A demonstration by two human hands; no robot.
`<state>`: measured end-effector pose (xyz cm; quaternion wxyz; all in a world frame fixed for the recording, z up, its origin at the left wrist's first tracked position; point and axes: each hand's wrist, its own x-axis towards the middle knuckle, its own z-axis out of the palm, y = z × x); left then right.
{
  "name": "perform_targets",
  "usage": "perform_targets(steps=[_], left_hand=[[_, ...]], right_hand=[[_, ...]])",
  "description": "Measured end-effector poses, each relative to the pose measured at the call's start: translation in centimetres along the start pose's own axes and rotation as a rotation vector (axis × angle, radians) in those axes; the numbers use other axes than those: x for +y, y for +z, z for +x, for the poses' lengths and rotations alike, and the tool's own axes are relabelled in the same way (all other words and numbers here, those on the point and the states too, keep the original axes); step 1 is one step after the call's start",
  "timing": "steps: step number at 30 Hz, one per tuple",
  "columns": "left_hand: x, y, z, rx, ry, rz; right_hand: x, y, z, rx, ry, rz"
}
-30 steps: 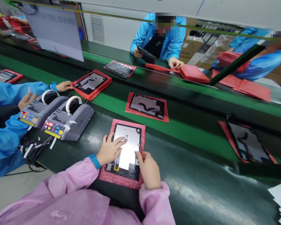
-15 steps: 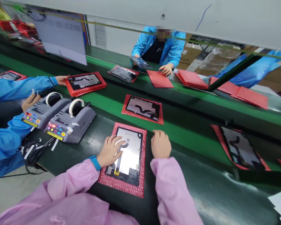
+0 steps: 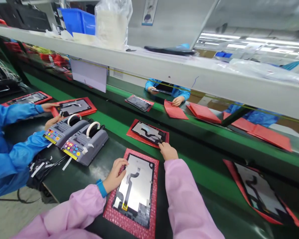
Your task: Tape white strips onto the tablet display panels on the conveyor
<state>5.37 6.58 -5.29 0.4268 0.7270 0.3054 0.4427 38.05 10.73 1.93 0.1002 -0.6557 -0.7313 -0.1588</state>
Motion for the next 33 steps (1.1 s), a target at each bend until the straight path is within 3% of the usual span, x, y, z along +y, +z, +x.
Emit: perform_targets(steps=[4,7,10,12,14,16,19,21,25,29,33], left_hand=[[0.3,-0.2,0.4,-0.02,-0.134,-0.465],[0.8,0.0,0.5,-0.175,-0.361,-0.957],[0.9,0.3,0.4,-0.219,-0.507,-1.167],[0.7,0.5,0.3,-0.18,-0.553,-1.133],[0.5,0.7,0.3,-0.147,-0.587,-1.057],[0.3,0.6,0.2,-0.129,-0.612,-1.018],[0.2,0.2,0.1,-0.152,-0.636,-0.983],[0.2,-0.2,0.0,-0.186,-0.601,-0.896],[0.1,-1.2,0.1,-0.169,-0.444,-0.42],[-0.2,-2.1,0.2,-0.105,-0.402,-0.171],[-0.2,-2.5,0.0,-0.133,-0.361,-0.047]], right_hand=[[-3.9,-2.8,-1.7,0.054,-0.07,-0.007],[-9.3,-5.6,-4.8,0.059,-0.154,0.023],[-15.3,-8.2,-8.7,0.065,-0.314,0.169],[-18.0,-9.4,-10.6,-0.013,-0.35,0.327],[-18.7,-9.9,-11.7,-0.109,-0.234,0.486],[-17.5,-9.5,-12.2,-0.105,0.047,0.587],[-14.4,-7.6,-13.1,0.01,0.548,0.671],[-13.2,-6.2,-14.0,-0.023,0.752,0.848],[-13.7,-4.5,-16.2,-0.124,0.893,1.22],[-14.7,-4.6,-17.8,-0.012,0.96,1.231],[-14.9,-5.1,-19.1,0.048,0.987,1.162]])
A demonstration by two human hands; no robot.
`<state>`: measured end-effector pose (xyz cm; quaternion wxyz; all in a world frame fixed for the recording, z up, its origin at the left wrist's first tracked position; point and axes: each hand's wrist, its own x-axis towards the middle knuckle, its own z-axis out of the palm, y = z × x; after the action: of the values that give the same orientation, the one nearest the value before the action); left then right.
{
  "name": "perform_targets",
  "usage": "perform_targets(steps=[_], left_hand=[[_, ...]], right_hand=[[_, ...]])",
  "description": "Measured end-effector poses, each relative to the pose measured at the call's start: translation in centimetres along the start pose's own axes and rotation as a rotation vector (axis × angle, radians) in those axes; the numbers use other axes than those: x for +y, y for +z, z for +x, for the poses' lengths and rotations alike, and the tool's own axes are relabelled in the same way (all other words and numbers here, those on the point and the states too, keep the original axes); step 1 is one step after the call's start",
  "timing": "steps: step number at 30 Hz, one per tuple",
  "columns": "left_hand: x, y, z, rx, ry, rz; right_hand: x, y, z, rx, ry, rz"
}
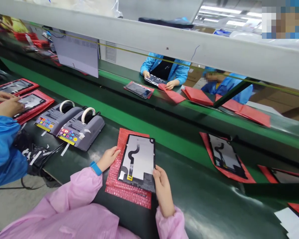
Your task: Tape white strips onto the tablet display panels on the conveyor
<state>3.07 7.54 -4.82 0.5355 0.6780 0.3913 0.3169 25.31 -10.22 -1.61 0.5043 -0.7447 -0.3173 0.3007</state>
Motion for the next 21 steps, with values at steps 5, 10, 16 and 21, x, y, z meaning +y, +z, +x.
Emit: perform_targets(steps=[5,10,16,21], left_hand=[[0.8,-0.3,-0.4,-0.048,0.034,0.088],[1.1,-0.7,-2.1,0.019,-0.055,0.12],[-0.4,-5.4,-7.1,-0.02,-0.237,-0.083],[-1.0,-13.1,-10.6,0.008,-0.229,-0.422]], right_hand=[[0.7,0.1,-1.3,0.034,-0.068,-0.032],[1.1,0.9,-1.8,-0.095,-0.082,-0.236],[0.5,-2.0,-1.4,0.057,-0.074,-0.565],[2.3,-4.2,0.2,0.006,0.093,-0.675]])
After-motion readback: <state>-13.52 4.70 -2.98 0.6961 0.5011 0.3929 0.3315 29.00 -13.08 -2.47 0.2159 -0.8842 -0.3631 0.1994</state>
